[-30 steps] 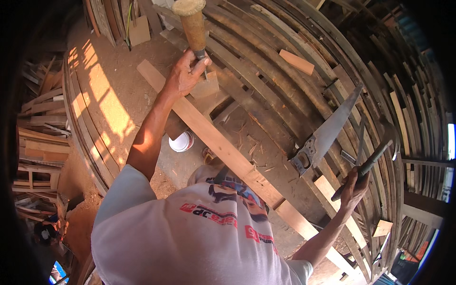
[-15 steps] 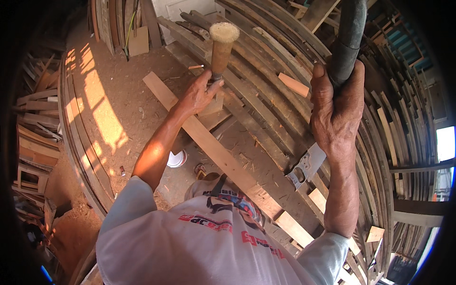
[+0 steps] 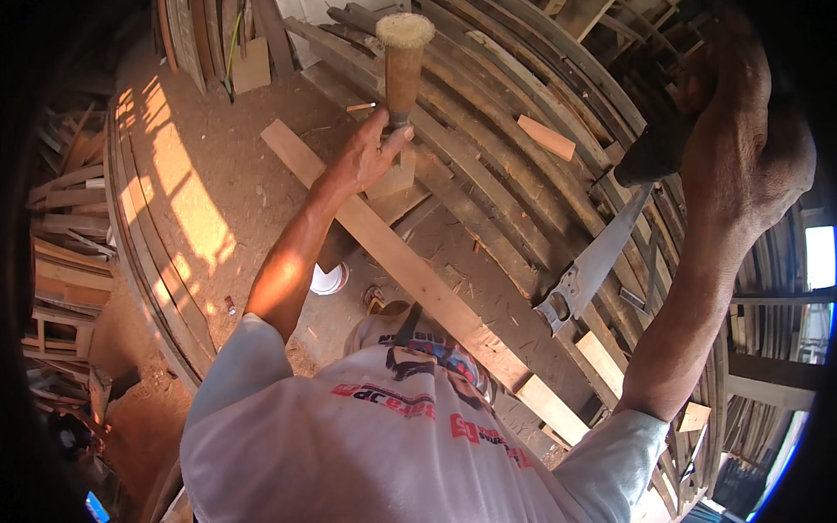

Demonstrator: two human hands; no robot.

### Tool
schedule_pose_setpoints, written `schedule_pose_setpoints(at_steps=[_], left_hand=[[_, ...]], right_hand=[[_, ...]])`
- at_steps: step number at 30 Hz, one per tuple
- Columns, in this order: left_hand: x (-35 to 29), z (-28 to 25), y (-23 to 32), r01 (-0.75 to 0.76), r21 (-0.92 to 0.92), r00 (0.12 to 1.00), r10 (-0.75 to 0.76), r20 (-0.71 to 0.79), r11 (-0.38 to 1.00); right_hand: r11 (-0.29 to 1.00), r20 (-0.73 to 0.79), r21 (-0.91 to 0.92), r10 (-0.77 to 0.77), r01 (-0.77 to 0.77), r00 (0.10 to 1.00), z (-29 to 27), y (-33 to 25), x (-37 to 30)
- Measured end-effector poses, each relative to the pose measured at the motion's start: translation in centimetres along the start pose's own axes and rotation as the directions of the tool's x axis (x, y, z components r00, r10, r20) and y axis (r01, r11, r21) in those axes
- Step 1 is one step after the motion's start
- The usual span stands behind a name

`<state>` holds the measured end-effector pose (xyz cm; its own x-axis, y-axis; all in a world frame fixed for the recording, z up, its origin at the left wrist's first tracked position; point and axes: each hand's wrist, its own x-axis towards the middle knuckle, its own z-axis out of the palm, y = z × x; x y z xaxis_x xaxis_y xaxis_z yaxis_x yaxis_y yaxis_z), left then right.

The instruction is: The person assembles wooden pieces by aligning them on a workbench, hammering nails to join them, and applying white adhesive to the joints. The person uses a hammer, a chisel, and a small brush to complete the assembly.

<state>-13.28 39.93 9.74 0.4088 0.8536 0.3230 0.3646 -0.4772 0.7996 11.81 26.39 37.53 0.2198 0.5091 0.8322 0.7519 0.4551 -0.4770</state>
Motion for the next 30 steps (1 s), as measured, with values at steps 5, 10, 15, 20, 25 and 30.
schedule_pose_setpoints(at_steps=[5,10,15,20,25,30], left_hand=[[-0.4,-0.8,-0.9,0.027,0.041,1.000,-0.028,0.007,0.999],[-0.1,-0.5,-1.1,-0.017,0.019,1.000,0.017,-0.020,1.000],[0.0,-0.5,-0.6,0.024,0.029,0.999,-0.025,0.021,0.999],[-0.3,-0.9,-1.0,0.031,0.045,0.999,-0.032,0.015,0.998],[-0.4,-0.7,-2.2,-0.040,0.010,0.998,0.041,-0.042,0.999],[-0.3,-0.5,-1.8,0.005,0.017,1.000,-0.005,0.002,1.000]], right_hand=[[0.892,0.615,-0.410,0.116,0.190,0.780,1.6,2.5,-7.0],[0.941,0.628,-0.337,0.212,0.016,0.749,1.1,0.7,-7.2],[0.982,0.143,-0.186,0.013,0.014,0.990,-0.4,0.5,-2.3],[0.982,0.436,-0.091,-0.108,0.163,0.894,2.4,3.3,-4.9],[0.915,0.717,-0.371,0.174,0.158,0.675,2.7,2.0,-7.2],[0.948,0.272,-0.303,-0.008,0.094,0.962,0.7,0.9,-1.8]])
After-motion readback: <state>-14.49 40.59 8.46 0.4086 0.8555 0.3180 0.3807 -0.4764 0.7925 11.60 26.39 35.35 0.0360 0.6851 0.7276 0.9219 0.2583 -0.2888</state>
